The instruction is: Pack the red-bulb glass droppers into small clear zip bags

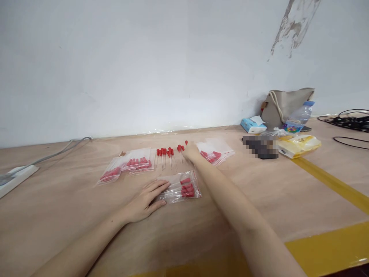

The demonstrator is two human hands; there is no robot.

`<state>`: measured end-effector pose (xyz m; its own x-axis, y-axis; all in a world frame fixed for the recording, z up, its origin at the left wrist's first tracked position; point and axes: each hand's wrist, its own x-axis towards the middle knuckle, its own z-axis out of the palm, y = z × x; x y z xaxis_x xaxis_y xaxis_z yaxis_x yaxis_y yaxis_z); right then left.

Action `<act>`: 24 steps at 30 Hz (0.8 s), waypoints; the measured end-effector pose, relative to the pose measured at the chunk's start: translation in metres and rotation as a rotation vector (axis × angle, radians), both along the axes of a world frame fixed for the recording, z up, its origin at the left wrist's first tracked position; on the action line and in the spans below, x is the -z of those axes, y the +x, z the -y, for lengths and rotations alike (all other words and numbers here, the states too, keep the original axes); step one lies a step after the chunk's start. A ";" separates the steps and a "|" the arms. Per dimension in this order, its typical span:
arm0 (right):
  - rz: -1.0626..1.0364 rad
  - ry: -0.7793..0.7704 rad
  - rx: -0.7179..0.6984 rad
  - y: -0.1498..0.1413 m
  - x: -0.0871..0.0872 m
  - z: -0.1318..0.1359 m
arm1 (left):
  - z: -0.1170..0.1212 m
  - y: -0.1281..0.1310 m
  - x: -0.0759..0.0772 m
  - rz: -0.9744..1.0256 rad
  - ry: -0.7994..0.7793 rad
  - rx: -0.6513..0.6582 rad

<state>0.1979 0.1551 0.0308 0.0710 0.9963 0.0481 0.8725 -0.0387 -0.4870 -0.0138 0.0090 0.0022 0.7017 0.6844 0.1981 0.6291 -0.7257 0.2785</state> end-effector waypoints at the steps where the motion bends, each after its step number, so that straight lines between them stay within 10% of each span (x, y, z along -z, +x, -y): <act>1: -0.025 0.038 0.001 0.007 -0.001 0.007 | 0.000 0.000 0.000 0.006 0.000 0.001; 11: -0.964 0.288 -0.007 0.074 0.038 0.101 | -0.001 -0.001 -0.001 -0.018 0.016 0.022; 24: -1.317 0.110 -0.058 0.049 0.054 0.107 | -0.001 -0.002 -0.002 -0.019 -0.002 0.007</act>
